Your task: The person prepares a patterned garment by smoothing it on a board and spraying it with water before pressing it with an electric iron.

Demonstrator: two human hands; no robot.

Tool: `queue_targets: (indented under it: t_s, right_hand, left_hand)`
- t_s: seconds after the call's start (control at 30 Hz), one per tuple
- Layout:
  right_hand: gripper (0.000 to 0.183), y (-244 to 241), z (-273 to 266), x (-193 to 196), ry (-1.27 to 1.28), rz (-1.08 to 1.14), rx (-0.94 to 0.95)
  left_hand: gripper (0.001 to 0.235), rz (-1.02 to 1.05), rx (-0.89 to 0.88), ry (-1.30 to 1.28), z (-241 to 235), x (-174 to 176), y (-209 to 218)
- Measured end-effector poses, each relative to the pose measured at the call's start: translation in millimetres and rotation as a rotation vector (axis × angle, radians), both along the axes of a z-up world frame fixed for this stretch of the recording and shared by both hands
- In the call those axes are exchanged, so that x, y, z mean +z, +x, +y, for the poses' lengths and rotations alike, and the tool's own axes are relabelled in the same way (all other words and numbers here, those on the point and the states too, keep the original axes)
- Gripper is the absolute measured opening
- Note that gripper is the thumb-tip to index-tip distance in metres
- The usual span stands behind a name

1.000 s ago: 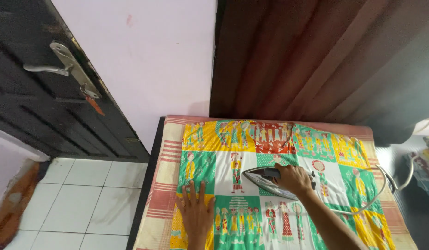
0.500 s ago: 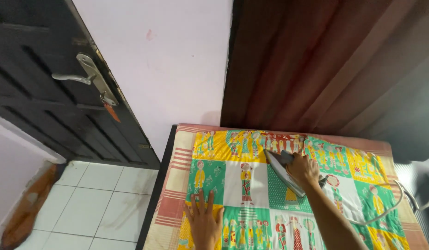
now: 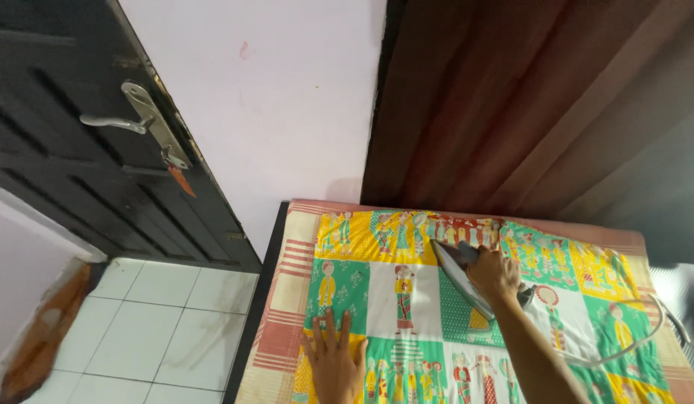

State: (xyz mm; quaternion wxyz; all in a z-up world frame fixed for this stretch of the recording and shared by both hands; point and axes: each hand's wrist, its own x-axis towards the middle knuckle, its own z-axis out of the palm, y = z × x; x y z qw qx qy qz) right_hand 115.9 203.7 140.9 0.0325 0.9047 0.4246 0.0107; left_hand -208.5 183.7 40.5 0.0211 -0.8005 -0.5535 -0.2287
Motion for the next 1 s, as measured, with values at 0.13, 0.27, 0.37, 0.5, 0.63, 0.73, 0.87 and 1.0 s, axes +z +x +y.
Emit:
queue_targets:
  t_s: [0.13, 0.27, 0.37, 0.5, 0.63, 0.73, 0.87, 1.0]
  right_hand:
    - [0.026, 0, -2, 8, 0.011, 0.136, 0.009]
    - [0.029, -25, -17, -9, -0.23, 0.024, 0.121]
    - [0.024, -35, -15, -27, -0.266, 0.02, 0.308]
    - [0.034, -45, 4, -25, -0.111, -0.011, 0.19]
    - [0.024, -44, 34, -5, -0.018, 0.055, 0.039]
    - [0.02, -35, 51, -9, 0.072, -0.009, -0.032]
    - [0.021, -33, 64, -8, 0.193, -0.06, -0.011]
    - [0.022, -31, 62, -3, 0.09, 0.028, -0.011]
  left_hand:
    - [0.061, -0.002, 0.016, -0.024, -1, 11, 1]
    - [0.061, -0.017, 0.009, -0.002, 0, 0, 0]
    - [0.06, -0.019, 0.002, 0.01, -1, -2, 1]
    - [0.061, 0.017, 0.001, -0.039, -4, 5, -2]
    - [0.06, -0.02, -0.025, -0.156, 1, 9, -1]
    - [0.061, -0.036, -0.023, -0.078, 2, -4, 0]
    - [0.075, 0.03, 0.04, 0.096, 5, -24, 2]
    - [0.073, 0.033, 0.024, 0.108, 6, -32, 1]
